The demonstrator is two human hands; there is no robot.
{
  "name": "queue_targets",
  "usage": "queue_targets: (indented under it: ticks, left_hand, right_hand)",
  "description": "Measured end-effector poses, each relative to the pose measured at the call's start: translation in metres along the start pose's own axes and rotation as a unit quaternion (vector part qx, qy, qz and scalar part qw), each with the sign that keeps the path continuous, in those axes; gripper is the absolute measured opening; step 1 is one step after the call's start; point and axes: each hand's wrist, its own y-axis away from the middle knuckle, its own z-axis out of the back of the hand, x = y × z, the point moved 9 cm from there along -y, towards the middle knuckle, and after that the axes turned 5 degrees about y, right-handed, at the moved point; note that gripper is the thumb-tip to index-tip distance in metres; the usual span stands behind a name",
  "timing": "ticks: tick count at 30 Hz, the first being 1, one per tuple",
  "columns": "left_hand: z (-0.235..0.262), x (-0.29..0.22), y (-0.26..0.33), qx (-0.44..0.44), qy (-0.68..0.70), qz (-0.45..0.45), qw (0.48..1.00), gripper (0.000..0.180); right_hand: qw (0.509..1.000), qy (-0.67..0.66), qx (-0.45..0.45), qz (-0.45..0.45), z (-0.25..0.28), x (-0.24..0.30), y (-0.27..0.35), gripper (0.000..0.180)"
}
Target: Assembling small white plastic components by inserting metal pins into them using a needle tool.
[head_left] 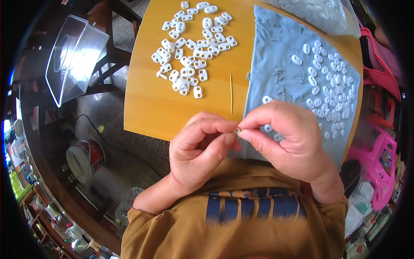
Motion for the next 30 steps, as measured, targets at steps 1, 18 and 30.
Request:
queue_targets:
  ticks: [1,18,30]
  left_hand:
    - [-0.001,-0.001,0.000,0.002,-0.001,-0.005,1.000,0.017]
    - [0.006,0.013,-0.004,-0.055,0.102,0.025,0.993,0.016]
    - [0.042,-0.008,-0.003,-0.145,0.140,-0.007,0.979,0.016]
  right_hand:
    - [0.999,-0.027,-0.011,-0.024,-0.001,-0.005,0.000,0.014]
    - [0.984,-0.120,-0.047,-0.122,-0.007,-0.019,-0.003,0.004]
    - [0.973,0.166,-0.140,0.076,0.007,-0.017,-0.088,0.009]
